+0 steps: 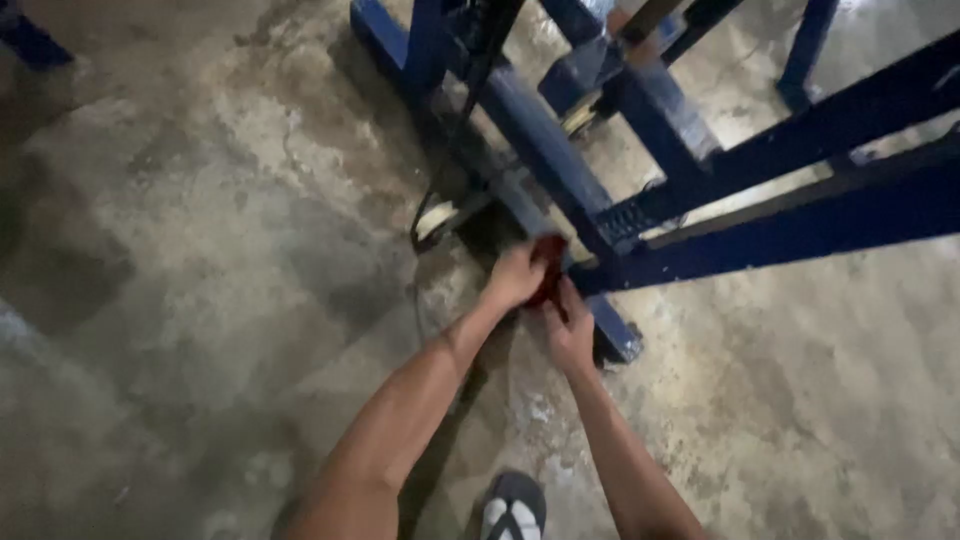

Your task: Wiping down the pulley and cable system of a gym machine with a cloth.

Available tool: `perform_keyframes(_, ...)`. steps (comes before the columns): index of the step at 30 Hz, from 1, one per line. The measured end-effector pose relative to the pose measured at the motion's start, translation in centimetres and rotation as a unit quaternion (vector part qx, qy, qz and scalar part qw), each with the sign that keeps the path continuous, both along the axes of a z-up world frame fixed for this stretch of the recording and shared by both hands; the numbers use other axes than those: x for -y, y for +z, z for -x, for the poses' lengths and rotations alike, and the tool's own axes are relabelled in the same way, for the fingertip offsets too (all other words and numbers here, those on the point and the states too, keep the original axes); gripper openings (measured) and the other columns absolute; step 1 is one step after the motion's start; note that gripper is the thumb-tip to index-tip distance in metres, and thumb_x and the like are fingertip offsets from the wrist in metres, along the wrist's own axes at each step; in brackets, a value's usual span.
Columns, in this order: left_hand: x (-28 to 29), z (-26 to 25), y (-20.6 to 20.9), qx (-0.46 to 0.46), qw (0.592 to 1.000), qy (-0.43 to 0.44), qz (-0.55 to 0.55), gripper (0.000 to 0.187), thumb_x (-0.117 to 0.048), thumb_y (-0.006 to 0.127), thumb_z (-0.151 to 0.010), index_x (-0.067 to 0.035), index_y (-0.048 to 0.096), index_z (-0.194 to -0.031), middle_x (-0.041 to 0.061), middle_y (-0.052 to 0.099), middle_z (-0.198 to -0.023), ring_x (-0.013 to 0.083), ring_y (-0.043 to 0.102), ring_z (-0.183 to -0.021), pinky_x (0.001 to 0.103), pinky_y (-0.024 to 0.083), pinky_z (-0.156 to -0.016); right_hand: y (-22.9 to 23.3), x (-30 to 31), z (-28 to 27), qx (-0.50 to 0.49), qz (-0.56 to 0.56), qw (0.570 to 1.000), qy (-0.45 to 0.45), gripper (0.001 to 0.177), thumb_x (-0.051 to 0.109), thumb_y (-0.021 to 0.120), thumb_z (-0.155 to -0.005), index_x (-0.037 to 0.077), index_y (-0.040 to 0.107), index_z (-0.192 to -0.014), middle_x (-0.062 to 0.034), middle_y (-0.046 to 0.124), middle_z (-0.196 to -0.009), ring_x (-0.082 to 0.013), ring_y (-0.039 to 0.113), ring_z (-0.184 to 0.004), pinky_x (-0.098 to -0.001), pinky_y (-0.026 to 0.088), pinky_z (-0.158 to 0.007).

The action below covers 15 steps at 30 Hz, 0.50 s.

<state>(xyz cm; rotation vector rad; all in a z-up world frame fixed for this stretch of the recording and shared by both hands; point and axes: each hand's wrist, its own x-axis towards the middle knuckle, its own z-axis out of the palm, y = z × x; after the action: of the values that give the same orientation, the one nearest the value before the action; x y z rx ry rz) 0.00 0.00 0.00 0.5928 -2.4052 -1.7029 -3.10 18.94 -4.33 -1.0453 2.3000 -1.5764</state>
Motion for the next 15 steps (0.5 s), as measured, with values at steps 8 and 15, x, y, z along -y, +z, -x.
perform_keyframes(8, -0.7, 0.8, 3.4, -0.042, 0.994, 0.093, 0.047, 0.028, -0.025, 0.061, -0.096, -0.006, 0.071, -0.114, 0.020, 0.073, -0.116, 0.0376, 0.065, -0.113, 0.046, 0.047, -0.105, 2.9, -2.0, -2.4, 0.062, -0.005, 0.997, -0.045, 0.059, 0.004, 0.059, -0.096, -0.009, 0.041, -0.151, -0.0222, 0.058, -0.145, -0.0259, 0.054, -0.136, -0.0350, 0.043, -0.111)
perform_keyframes(15, -1.9, -0.7, -2.2, -0.094, 0.874, -0.109, 0.464, 0.072, -0.025, 0.064, -0.080, -0.005, 0.050, -0.148, 0.019, 0.046, -0.156, 0.0375, 0.034, -0.150, 0.050, 0.024, -0.122, -3.1, -4.2, -2.3, 0.158, -0.036, 0.982, -0.101, 0.067, 0.009, 0.064, -0.096, -0.005, 0.039, -0.157, -0.0273, 0.064, -0.133, -0.0247, 0.060, -0.119, -0.0328, 0.048, -0.102)
